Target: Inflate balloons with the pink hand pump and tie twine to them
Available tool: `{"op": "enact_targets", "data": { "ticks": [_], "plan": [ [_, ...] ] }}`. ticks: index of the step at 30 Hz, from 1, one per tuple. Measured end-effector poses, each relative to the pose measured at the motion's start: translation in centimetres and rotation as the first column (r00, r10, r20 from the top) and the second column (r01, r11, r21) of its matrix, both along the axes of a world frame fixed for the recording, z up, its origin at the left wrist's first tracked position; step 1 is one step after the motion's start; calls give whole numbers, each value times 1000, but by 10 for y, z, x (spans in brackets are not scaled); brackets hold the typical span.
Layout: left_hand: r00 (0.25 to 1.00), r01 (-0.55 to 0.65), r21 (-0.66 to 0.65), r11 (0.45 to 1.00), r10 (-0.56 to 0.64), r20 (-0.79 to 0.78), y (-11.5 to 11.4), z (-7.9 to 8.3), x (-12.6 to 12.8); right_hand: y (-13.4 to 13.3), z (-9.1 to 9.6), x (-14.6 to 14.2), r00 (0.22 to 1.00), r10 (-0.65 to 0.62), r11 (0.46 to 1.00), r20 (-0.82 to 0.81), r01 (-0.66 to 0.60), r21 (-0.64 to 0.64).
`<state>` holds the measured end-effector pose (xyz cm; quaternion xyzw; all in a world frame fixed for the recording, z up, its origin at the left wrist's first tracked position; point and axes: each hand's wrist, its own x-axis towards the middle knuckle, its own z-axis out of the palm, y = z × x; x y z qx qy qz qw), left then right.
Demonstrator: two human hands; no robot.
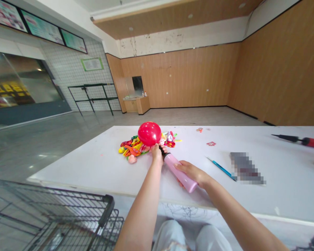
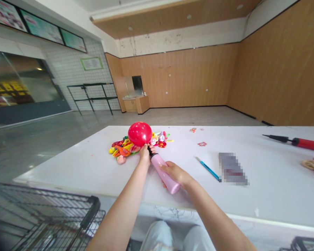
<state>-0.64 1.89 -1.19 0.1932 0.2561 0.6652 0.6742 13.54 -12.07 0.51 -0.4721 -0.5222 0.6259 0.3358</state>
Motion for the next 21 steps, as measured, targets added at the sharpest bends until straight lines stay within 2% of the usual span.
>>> {"op": "enact_targets", "data": {
  "ticks": [5, 10, 15, 21],
  "plan": [
    [998, -38, -72, 997, 41, 43, 8, 8, -5, -32, -2, 28, 995, 80, 997, -56, -81, -16],
    [997, -33, -71, 997, 38, 70, 13, 12, -7, -55, 1, 48, 995, 71, 994, -65, -76, -82],
    [997, -21, 0, 1000, 20, 69, 7, 11, -2, -40, 7, 38, 998, 22, 995, -52, -27, -96],
    [999, 26, 72, 997, -28, 27, -6, 7, 4, -6, 11, 3, 999, -30, 999, -17, 30, -39]
  ]
}}
